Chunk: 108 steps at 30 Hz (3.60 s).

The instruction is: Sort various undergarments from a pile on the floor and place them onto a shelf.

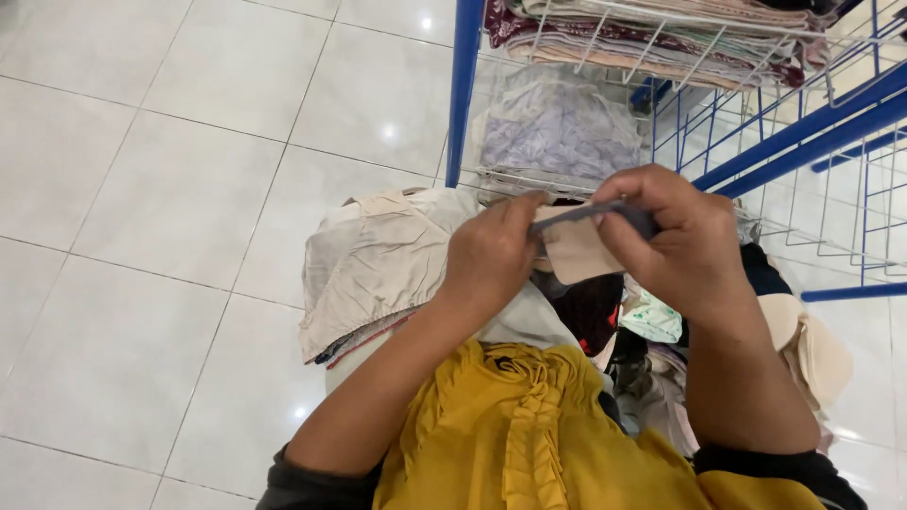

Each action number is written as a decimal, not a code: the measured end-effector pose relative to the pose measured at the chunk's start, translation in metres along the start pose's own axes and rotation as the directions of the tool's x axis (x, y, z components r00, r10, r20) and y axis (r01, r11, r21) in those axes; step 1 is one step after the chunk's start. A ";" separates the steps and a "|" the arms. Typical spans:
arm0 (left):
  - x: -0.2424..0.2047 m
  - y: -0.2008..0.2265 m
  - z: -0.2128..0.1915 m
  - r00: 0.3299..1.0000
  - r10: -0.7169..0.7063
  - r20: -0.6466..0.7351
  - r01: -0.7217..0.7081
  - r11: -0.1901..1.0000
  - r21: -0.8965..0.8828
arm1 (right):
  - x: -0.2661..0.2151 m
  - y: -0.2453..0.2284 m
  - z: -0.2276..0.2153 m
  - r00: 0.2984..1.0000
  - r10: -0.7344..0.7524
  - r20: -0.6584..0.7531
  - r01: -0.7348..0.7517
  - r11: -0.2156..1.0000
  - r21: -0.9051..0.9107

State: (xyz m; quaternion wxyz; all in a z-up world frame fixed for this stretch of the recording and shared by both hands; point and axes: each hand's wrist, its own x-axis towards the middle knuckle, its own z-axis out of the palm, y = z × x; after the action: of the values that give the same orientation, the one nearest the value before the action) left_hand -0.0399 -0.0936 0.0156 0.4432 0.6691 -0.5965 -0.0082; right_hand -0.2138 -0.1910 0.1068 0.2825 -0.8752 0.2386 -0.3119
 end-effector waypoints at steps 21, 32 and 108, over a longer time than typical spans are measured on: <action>0.012 -0.058 -0.091 0.951 -0.200 -0.236 0.203 0.979 -0.010 | -0.017 0.104 -0.042 0.930 0.321 0.178 -0.356 0.906 0.227; 0.040 -0.107 -0.149 0.933 -0.143 -0.330 0.217 0.955 0.201 | 0.064 0.108 -0.020 0.990 0.138 0.007 -0.129 0.906 0.403; -0.113 -0.118 -0.096 0.884 -0.467 -0.010 0.450 0.847 0.283 | -0.160 0.309 0.204 0.425 0.892 -0.156 -0.904 0.412 -0.112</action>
State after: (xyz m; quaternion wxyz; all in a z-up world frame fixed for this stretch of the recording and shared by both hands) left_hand 0.0722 0.0409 -0.0557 0.3125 0.8468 -0.4276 -0.0501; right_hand -0.2602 -0.2506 -0.2896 0.3168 -0.6212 0.7066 -0.1206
